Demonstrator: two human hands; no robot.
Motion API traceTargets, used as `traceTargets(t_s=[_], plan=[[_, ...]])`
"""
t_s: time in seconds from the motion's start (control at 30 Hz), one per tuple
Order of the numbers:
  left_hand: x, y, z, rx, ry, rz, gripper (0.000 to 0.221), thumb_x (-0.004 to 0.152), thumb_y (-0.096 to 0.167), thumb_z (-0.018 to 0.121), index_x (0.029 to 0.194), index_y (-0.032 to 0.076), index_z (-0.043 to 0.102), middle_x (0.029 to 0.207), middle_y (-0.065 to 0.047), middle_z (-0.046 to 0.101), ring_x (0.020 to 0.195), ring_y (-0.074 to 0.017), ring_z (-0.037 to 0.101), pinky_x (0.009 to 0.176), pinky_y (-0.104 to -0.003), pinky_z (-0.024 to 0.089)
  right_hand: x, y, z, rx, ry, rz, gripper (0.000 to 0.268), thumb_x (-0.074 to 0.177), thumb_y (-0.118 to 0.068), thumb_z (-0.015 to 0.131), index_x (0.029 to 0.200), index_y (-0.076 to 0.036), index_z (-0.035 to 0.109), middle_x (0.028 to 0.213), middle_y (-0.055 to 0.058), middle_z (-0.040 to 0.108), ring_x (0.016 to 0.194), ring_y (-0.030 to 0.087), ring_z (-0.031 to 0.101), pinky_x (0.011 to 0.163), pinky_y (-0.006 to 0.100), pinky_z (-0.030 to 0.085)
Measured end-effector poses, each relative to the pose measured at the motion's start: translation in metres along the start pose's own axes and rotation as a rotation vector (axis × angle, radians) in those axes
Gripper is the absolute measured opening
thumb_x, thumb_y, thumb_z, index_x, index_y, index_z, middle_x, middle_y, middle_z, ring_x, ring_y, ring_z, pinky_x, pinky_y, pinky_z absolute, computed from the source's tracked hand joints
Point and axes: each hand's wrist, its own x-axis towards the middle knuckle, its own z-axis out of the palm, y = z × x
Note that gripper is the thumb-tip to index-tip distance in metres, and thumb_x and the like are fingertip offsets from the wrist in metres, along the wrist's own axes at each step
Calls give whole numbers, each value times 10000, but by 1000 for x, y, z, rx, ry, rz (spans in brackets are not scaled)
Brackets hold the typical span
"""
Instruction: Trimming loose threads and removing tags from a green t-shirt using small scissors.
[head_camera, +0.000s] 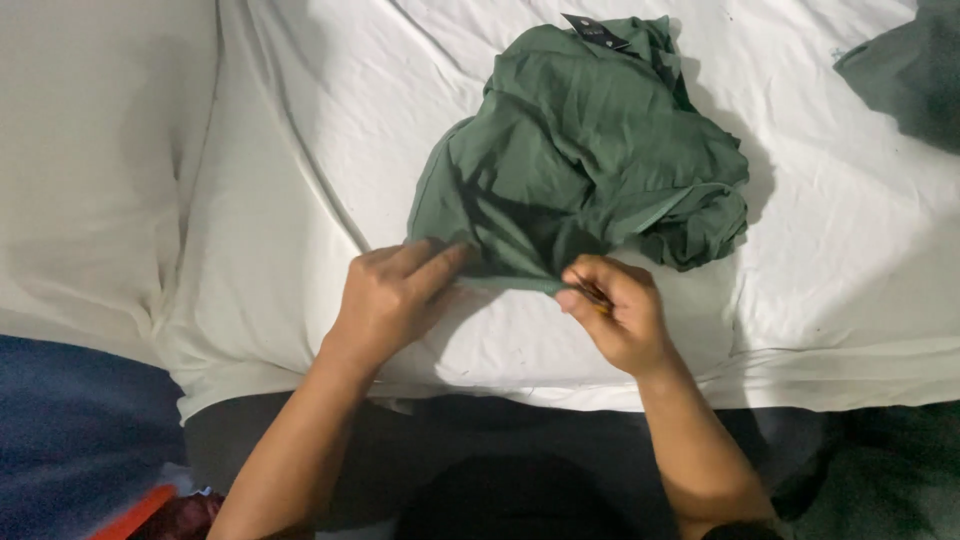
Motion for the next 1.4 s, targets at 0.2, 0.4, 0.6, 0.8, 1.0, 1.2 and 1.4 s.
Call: traceTargets(t_s=[0.2, 0.4, 0.6, 0.8, 1.0, 1.2, 1.4], plan=[[-22, -18, 12, 39, -81, -432, 353, 815, 260, 780, 1168, 253, 774, 892, -44, 698, 693, -290, 708, 641, -377, 565, 17, -85, -43, 61, -630, 92, 76, 860, -73, 722, 793, -78, 758, 550, 46, 572, 409, 148, 520, 380, 303, 443], [2, 3, -13, -852, -43, -490, 810, 983, 599, 553, 1590, 87, 389, 1523, -183, 543, 1373, -311, 528, 1136, -525, 437, 34, -21, -46, -98, 41, 297, 155, 966, -33, 699, 1110, 24, 704, 642, 51, 589, 479, 128, 568, 508, 254, 466], [-27, -10, -16, -890, -106, -366, 519, 1079, 440, 515, 1469, 99, 531, 1475, -102, 592, 1376, -285, 586, 1211, -454, 428, 140, -17, -23, -756, -115, 588, 878, 929, -301, 771, 1635, -143, 273, 757, 119, 599, 758, 321, 641, 678, 447, 477], [-21, -19, -28, -655, 144, -409, 392, 1108, 339, 510, 1423, 116, 576, 1460, -98, 517, 1375, -287, 539, 1227, -462, 416, 209, 75, -41, -824, 192, -97, 381, 1037, -236, 759, 840, -79, 474, 713, 177, 559, 710, 440, 576, 595, 531, 340], [-9, -25, -37, -373, 446, -426, 271, 1141, 218, 506, 1367, 138, 631, 1442, -94, 427, 1373, -291, 484, 1246, -472, 400, 234, 21, -67, -535, 398, -96, 355, 1120, -239, 750, 1071, -80, 436, 804, 48, 460, 752, 147, 456, 594, 341, 486], [-3, -9, -26, -190, 581, -383, 138, 1066, 93, 658, 1166, 58, 745, 1393, -71, 258, 1392, -281, 366, 989, -380, 557, 164, -2, -27, -392, 307, 254, 270, 999, -308, 725, 1082, -117, 554, 963, 24, 585, 752, 111, 604, 410, 258, 589], [1, -18, -36, -255, 620, -298, 582, 1078, 474, 469, 1010, -44, 727, 1143, -248, 687, 980, -350, 694, 917, -435, 527, 95, 27, -18, -1240, 8, 497, 305, 1112, -350, 475, 1048, -106, 646, 797, 184, 736, 807, 398, 762, 704, 552, 601]])
